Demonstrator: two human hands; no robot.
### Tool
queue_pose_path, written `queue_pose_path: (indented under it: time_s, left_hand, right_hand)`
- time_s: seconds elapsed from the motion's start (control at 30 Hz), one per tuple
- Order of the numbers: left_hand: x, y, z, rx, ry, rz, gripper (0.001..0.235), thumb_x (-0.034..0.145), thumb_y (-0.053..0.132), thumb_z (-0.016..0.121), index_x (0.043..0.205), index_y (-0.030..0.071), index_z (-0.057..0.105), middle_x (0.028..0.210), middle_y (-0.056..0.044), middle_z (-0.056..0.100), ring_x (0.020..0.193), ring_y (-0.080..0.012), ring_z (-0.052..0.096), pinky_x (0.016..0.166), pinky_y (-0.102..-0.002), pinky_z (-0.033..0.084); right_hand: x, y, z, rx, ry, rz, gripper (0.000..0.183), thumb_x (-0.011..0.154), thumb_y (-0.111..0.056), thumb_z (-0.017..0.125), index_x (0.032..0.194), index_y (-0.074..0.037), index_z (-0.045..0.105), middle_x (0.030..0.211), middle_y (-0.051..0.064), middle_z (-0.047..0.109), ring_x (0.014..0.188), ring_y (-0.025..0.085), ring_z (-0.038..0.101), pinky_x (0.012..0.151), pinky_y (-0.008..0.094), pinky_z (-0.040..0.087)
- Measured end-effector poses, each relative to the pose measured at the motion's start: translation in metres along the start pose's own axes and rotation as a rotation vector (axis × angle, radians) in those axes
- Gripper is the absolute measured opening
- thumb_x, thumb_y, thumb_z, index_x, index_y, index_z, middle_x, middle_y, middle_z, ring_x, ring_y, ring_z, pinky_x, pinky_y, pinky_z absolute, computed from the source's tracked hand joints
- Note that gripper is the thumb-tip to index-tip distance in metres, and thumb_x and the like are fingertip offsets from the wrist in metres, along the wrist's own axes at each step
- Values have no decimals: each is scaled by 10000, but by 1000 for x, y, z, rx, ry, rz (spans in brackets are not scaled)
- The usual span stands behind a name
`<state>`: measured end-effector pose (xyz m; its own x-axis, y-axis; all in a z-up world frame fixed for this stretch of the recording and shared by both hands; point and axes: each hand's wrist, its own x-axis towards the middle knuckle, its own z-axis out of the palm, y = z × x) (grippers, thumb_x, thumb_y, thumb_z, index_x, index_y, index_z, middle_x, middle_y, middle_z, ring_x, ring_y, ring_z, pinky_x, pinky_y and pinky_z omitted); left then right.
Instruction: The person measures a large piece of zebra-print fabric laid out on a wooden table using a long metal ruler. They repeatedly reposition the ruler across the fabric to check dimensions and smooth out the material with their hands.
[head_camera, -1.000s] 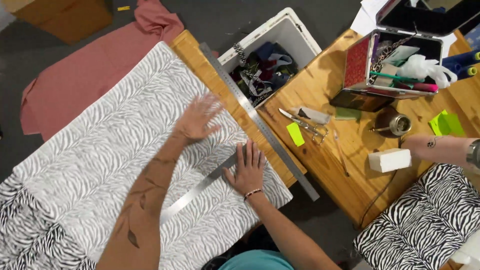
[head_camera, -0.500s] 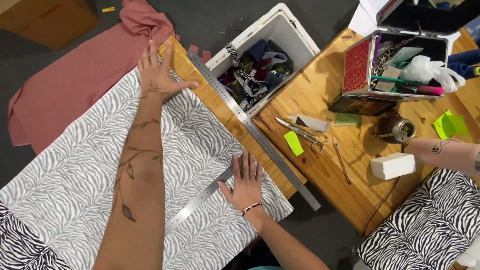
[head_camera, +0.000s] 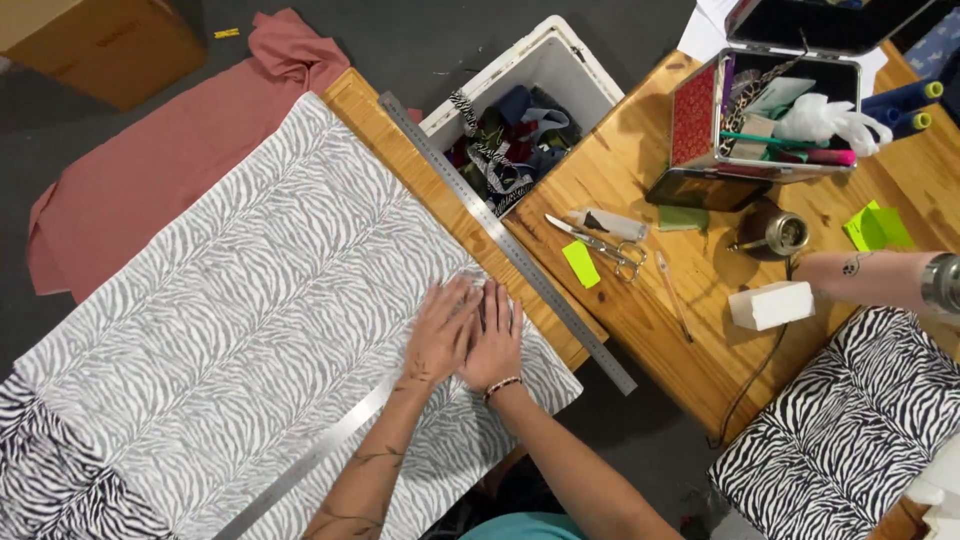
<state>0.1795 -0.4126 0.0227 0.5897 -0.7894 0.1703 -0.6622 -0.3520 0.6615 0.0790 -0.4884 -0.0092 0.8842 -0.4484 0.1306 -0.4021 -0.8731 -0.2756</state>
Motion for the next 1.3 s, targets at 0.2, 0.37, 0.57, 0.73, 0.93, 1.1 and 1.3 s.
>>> queue_pose_path:
  time_s: [0.2,0.37,0.57,0.73,0.93,1.1,1.3]
  left_hand:
    - [-26,1,8,-332,32,-21,584,1011,318,553,1534,92,424,1504,-129,500,1407,-314,428,1221,-468,256]
    - [-27,1,12,-155,8,60,777,926,466,656,1552,93,386,1509,-136,499,1403,-320,446,1224,-464,266]
    - [-28,4,9,-148,40,108,757,910,436,683,1536,100,423,1489,-162,516,1389,-342,466,1223,-476,274]
    - [-30,7,9,-159,24,67,676,943,426,672,1494,90,471,1466,-160,535,1380,-329,482,1228,-465,284]
    - [-40,35,-23,-213,64,-34,535,1027,242,574,1526,120,427,1524,-143,476,1413,-300,448,1241,-454,253]
    - [-127,42,-48,-205,80,-266,472,1020,215,573,1473,116,489,1527,-139,460,1406,-291,446,1213,-439,329]
    - [-255,53,-90,-57,204,-494,427,996,185,587,1399,55,530,1477,-237,435,1384,-405,425,1162,-519,399]
  right_hand:
    - [-1,-2,-10,-1,-90,-4,772,883,-474,531,1520,-72,364,1686,185,112,1553,366,81,1249,542,16]
    - [-19,31,-11,80,-194,29,959,861,-495,622,1598,-45,205,1668,210,161,1536,367,151,1266,473,72]
    - [-87,85,-26,-32,-41,-43,821,957,-605,452,1582,-94,302,1648,152,274,1532,303,219,1256,510,81]
    - [-141,108,-32,-74,10,23,788,966,-525,513,1577,-72,307,1657,153,257,1524,307,233,1242,540,144]
    - [-154,102,-52,107,-84,179,745,1026,-470,431,1606,-65,200,1670,168,169,1530,330,164,1260,534,69]
    - [-104,78,-62,246,6,130,598,1035,-440,501,1511,-88,417,1514,148,397,1452,332,344,1242,521,189]
    - [-33,80,-36,333,-87,211,486,994,-487,610,1335,-143,570,1220,120,564,1183,342,574,1031,505,456]
